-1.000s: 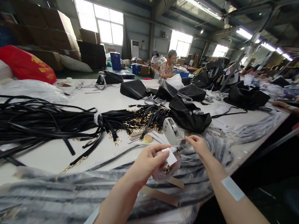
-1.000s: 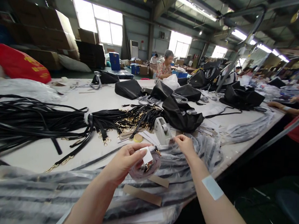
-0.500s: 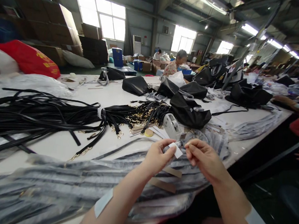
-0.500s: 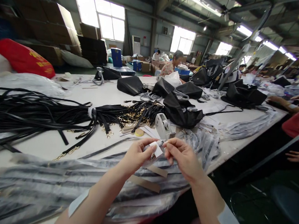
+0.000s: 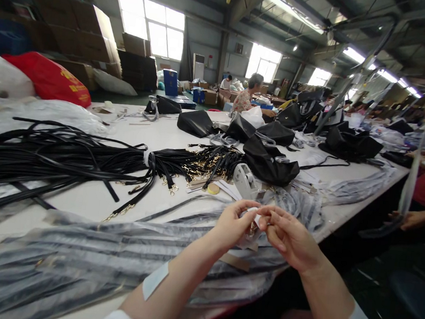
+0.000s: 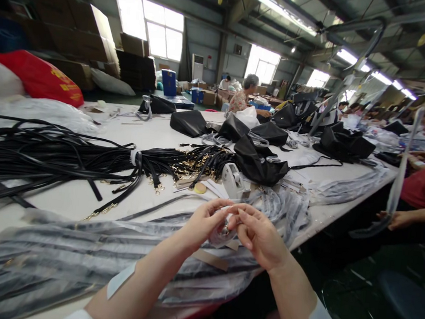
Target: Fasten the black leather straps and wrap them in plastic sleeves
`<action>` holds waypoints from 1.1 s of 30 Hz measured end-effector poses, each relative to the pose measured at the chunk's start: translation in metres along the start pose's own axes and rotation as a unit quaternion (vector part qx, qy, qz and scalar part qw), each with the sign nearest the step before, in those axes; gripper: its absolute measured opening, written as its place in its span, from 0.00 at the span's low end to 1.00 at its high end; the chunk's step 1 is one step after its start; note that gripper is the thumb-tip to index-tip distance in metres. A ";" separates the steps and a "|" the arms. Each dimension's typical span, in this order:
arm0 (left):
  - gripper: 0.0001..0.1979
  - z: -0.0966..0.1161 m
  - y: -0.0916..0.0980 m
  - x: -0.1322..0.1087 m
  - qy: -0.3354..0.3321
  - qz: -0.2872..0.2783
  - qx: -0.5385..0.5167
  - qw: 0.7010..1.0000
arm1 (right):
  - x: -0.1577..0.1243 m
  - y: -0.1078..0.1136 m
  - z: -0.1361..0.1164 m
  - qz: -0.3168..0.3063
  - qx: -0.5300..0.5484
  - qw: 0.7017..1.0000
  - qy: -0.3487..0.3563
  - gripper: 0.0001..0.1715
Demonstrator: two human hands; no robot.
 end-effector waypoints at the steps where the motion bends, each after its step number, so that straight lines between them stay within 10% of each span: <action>1: 0.19 0.000 -0.001 -0.001 0.009 -0.007 -0.014 1.000 | -0.001 0.000 0.000 0.002 -0.002 1.000 0.001 0.16; 14: 0.12 0.008 0.003 -0.006 -0.140 0.085 0.154 0.974 | -0.009 0.012 -0.012 0.035 0.279 0.959 -0.020 0.19; 21: 0.07 0.019 -0.002 -0.022 -0.207 0.155 0.286 0.922 | -0.011 0.006 -0.005 0.031 0.251 0.966 -0.045 0.22; 33: 0.10 0.011 0.000 -0.011 -0.178 0.121 0.268 0.939 | -0.010 0.008 0.002 0.013 0.247 0.967 -0.058 0.20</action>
Point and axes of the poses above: each hand's wrist, its own x-axis towards the middle knuckle, its own y-axis out of the back of the hand, z = x × y, the point moved 3 cm from there along x, towards the middle knuckle, and after that the axes turned 12 degrees about y, right-handed, at the moved point
